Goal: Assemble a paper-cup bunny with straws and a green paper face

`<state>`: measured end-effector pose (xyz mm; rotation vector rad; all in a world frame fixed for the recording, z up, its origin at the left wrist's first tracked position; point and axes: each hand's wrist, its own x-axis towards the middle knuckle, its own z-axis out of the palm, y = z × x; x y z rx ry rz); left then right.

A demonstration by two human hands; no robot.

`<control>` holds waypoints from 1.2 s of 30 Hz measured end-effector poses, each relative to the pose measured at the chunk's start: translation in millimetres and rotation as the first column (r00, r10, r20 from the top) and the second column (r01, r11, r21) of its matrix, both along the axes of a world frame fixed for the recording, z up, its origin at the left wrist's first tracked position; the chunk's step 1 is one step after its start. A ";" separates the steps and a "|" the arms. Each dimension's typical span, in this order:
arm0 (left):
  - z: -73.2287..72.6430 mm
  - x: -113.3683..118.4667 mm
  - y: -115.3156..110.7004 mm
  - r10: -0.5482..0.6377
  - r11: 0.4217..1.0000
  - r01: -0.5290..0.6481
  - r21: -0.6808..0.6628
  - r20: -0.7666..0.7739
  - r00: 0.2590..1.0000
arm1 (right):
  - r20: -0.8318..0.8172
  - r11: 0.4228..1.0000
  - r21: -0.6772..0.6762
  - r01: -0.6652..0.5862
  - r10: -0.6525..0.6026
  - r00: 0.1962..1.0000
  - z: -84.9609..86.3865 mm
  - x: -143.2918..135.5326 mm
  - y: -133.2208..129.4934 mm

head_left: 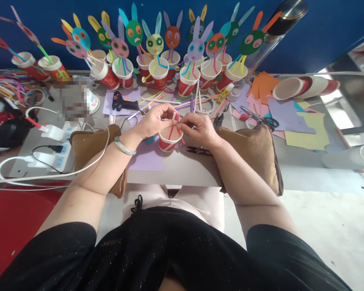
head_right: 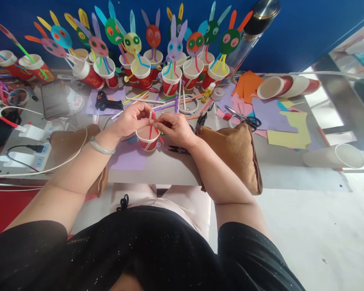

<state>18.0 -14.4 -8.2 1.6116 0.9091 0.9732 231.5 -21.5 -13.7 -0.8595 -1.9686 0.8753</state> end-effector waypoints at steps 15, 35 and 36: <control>3.5 -12.3 5.0 -0.051 0.987 0.056 0.148 -0.040 0.998 | -0.016 0.994 -0.020 -0.106 0.106 0.994 -11.4 3.8 2.3; -5.9 -6.5 2.7 -0.043 0.988 0.047 0.144 -0.030 0.999 | 0.109 0.990 0.073 -0.122 0.113 0.988 -14.1 5.8 4.7; -6.2 -6.5 3.0 -0.038 0.989 0.042 0.145 -0.028 0.999 | 0.111 0.990 0.077 -0.118 0.109 0.988 -14.4 5.9 4.2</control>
